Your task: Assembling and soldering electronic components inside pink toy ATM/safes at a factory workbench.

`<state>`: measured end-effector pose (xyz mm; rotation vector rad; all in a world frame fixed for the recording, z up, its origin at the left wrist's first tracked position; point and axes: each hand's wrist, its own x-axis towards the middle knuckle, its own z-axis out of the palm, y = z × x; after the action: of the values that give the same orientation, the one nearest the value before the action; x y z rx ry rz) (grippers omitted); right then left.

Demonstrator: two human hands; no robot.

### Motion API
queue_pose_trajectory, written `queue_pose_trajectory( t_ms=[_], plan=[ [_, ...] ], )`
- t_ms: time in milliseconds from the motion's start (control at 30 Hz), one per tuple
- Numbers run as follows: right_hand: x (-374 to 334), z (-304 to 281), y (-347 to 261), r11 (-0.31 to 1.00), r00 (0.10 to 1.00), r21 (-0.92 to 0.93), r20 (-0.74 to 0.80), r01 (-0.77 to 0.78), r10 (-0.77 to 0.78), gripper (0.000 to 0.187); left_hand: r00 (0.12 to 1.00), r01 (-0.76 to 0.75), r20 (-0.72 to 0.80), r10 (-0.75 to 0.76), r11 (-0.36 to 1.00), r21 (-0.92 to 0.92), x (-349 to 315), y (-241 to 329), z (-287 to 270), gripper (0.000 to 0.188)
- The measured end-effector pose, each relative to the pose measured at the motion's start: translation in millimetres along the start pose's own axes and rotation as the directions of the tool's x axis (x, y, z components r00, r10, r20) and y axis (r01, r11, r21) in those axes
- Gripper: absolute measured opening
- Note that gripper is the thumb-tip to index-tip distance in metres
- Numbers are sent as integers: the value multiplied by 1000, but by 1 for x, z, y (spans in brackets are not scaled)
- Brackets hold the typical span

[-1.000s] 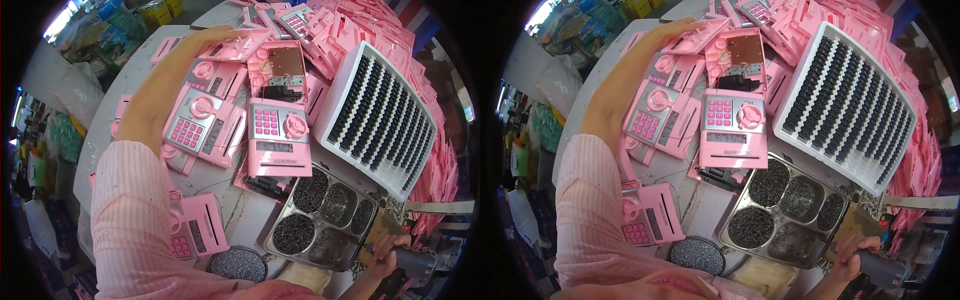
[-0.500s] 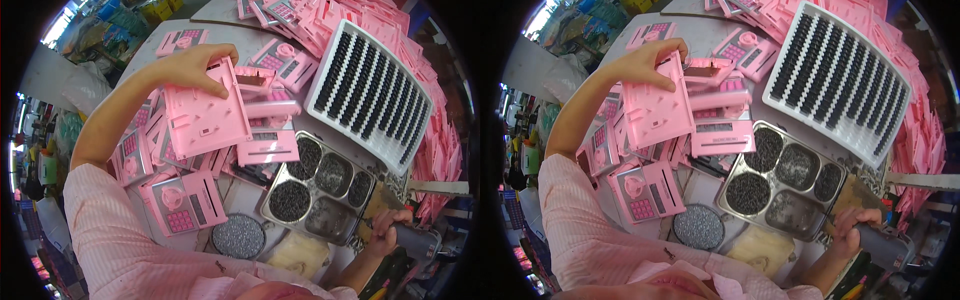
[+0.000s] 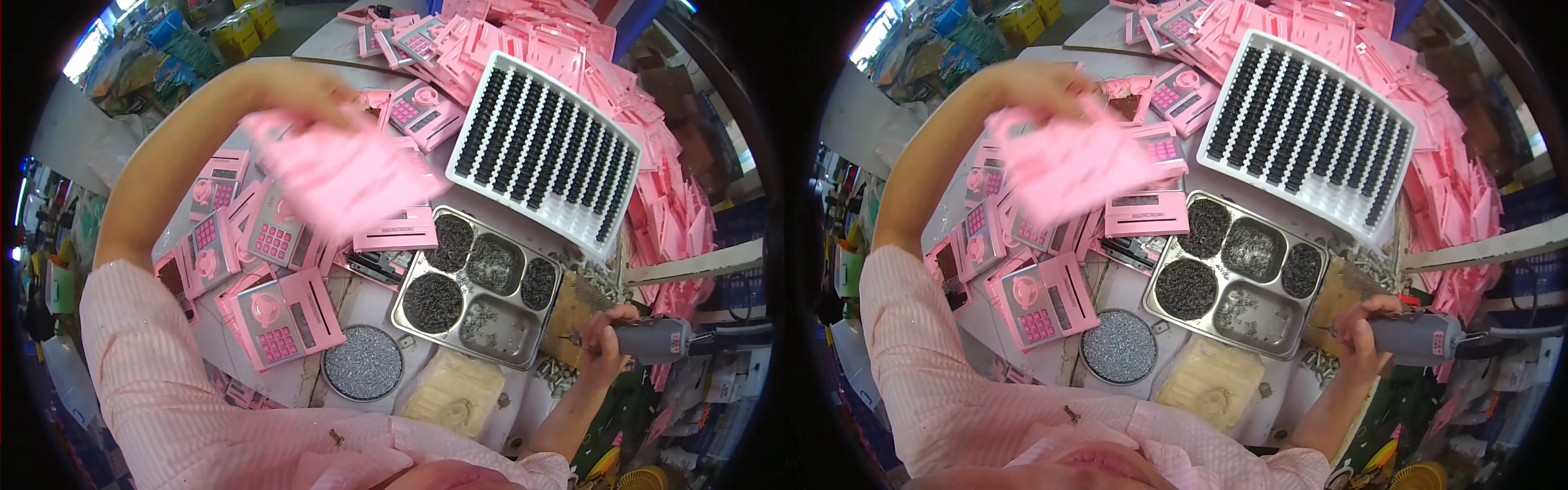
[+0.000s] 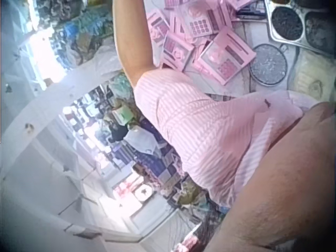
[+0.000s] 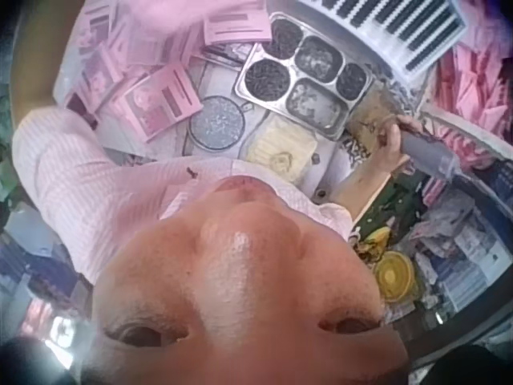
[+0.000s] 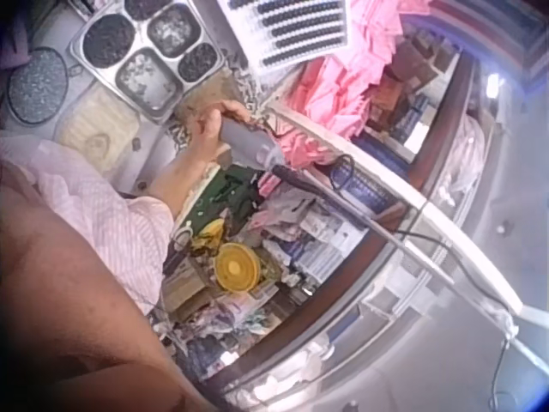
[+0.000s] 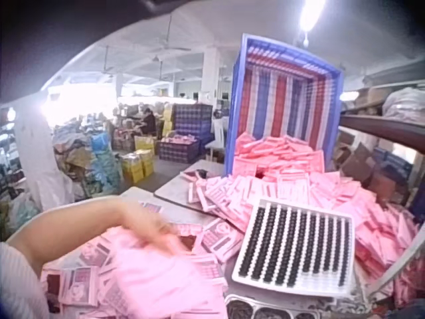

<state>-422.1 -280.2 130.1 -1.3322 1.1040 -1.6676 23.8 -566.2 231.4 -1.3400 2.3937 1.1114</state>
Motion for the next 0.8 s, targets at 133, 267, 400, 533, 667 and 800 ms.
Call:
queue_pose_trajectory(
  t_ms=[133, 267, 400, 533, 667, 800],
  plan=[
    [2, 2, 2, 1000, 1000, 16, 29, -4, 4, 32, 916, -393, -232, 328, 608, -690, 91, 25, -88, 96],
    [-6, 2, 1, 999, 999, -45, -33, -11, 9, 35, 742, -427, -645, -180, 615, -663, 180, 22, -126, 50],
    [-9, -1, 4, 998, 998, -19, -6, -58, 58, 38, 600, -235, -621, -503, 632, -739, 240, -93, -91, 104],
    [-11, -12, 14, 1000, 1000, -28, 20, 11, -10, 42, 540, -261, -581, -610, 534, -804, 293, -163, -67, 134],
    [-17, -21, 18, 995, 996, -99, -93, 1, -10, 48, 644, -516, -614, -456, 335, -789, 323, -162, -60, 131],
    [-14, -23, 22, 994, 996, -108, -92, 11, -21, 46, 687, -601, -664, -295, 283, -748, 317, -165, -62, 61]
  ],
)
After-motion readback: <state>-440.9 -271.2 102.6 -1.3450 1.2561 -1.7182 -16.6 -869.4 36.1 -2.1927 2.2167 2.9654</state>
